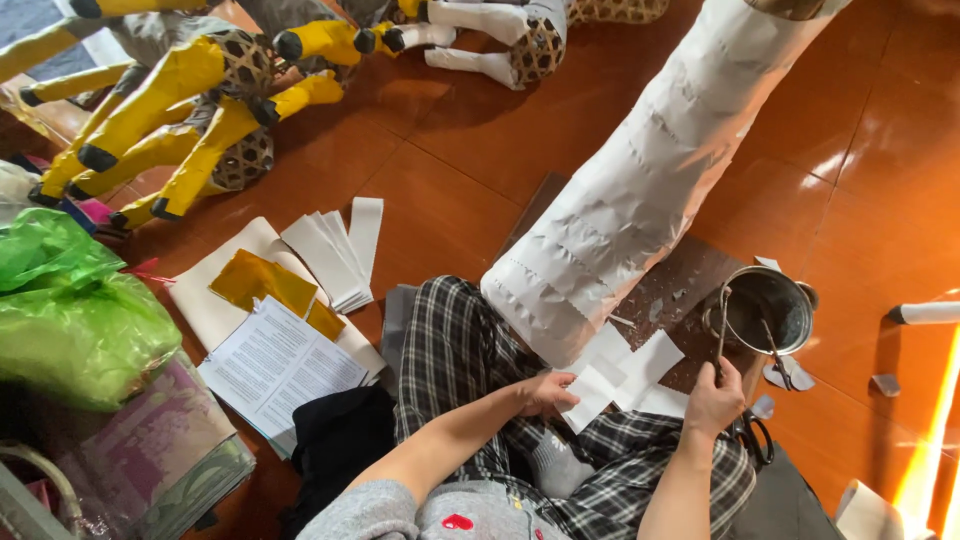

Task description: Applying paper strips to a giraffe-shaped craft structure using adhesive

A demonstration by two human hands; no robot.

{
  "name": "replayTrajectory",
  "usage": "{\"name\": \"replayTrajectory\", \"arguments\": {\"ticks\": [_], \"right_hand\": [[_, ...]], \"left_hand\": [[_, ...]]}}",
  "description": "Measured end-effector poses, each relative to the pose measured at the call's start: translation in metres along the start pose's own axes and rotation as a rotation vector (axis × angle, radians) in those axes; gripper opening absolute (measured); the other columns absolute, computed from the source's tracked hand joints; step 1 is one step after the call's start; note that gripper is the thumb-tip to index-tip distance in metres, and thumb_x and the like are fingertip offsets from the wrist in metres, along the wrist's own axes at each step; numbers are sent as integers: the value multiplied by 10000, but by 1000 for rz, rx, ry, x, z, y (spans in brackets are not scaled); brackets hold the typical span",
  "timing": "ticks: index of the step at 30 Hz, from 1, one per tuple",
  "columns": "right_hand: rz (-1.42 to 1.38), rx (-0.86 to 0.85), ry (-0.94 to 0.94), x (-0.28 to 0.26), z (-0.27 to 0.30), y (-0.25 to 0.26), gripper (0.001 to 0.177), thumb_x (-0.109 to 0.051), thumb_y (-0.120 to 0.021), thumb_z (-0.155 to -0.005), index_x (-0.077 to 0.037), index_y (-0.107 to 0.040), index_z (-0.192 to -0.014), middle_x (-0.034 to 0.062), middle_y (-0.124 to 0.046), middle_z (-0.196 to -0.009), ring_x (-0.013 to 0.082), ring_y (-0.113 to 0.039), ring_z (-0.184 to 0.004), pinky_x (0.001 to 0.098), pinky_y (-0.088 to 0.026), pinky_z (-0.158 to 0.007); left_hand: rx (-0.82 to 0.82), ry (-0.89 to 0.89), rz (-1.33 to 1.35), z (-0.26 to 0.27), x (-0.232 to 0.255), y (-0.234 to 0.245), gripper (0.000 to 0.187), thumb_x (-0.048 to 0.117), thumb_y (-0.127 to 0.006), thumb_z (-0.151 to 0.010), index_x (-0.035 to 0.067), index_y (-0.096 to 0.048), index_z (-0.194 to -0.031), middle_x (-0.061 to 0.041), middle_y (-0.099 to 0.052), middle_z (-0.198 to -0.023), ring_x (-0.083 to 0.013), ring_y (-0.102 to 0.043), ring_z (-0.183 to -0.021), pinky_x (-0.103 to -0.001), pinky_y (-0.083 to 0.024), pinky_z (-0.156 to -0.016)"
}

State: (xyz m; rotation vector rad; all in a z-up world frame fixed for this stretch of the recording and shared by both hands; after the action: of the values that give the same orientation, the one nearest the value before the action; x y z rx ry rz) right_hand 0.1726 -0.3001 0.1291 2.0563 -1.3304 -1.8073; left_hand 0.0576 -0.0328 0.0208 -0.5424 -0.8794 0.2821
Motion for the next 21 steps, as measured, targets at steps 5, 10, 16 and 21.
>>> {"name": "replayTrajectory", "arguments": {"ticks": [5,10,16,21], "right_hand": [[-301,-174,-332,26,-7,-9,308,-126,-703,-888,-102,-653,-1191,77,-646,-888,112,-581,-723,279,-461,-606],[-421,-325,-496,8,-1,-13,279,-82,-586,-986,-35,-531,-1256,28,-412,-589,106,-332,-458,318,-253,-413],[-403,-279,-620,40,5,-33,258,-145,-575,-1005,-47,-561,-1243,109,-563,-689,115,-438,-478,257,-303,-400],[-367,-358,-734,46,10,-46,165,-177,-492,-1040,-81,-576,-1145,98,-590,-785,144,-504,-580,256,-252,-402]], "left_hand": [[-20,24,-173,-23,-15,7,445,100,-702,-756,71,-554,-1175,-26,-569,-1019,-141,-606,-880,-258,-493,-711],[63,-61,-873,-78,-38,30,809,413,-513,-779,127,-323,-1512,-75,-386,-1524,-191,-419,-1353,-273,-286,-1115],[-28,-337,-414,-144,-44,2,690,273,-473,-895,119,-214,-1516,-53,-174,-1564,-192,-274,-1401,-349,-265,-1147],[249,-133,797,-164,-68,49,450,222,-444,-904,99,-405,-1335,-52,-376,-1335,-147,-352,-1222,-320,-298,-1043]]}}
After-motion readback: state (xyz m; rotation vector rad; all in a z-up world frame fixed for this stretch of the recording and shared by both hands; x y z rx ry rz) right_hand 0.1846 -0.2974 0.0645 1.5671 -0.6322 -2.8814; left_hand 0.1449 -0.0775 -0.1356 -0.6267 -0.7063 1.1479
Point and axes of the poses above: each hand's wrist, its own z-axis away from the middle knuckle, its own y-axis out of the back of the hand, x = y × z, the point moved 10 cm from there along -z, towards the middle knuckle
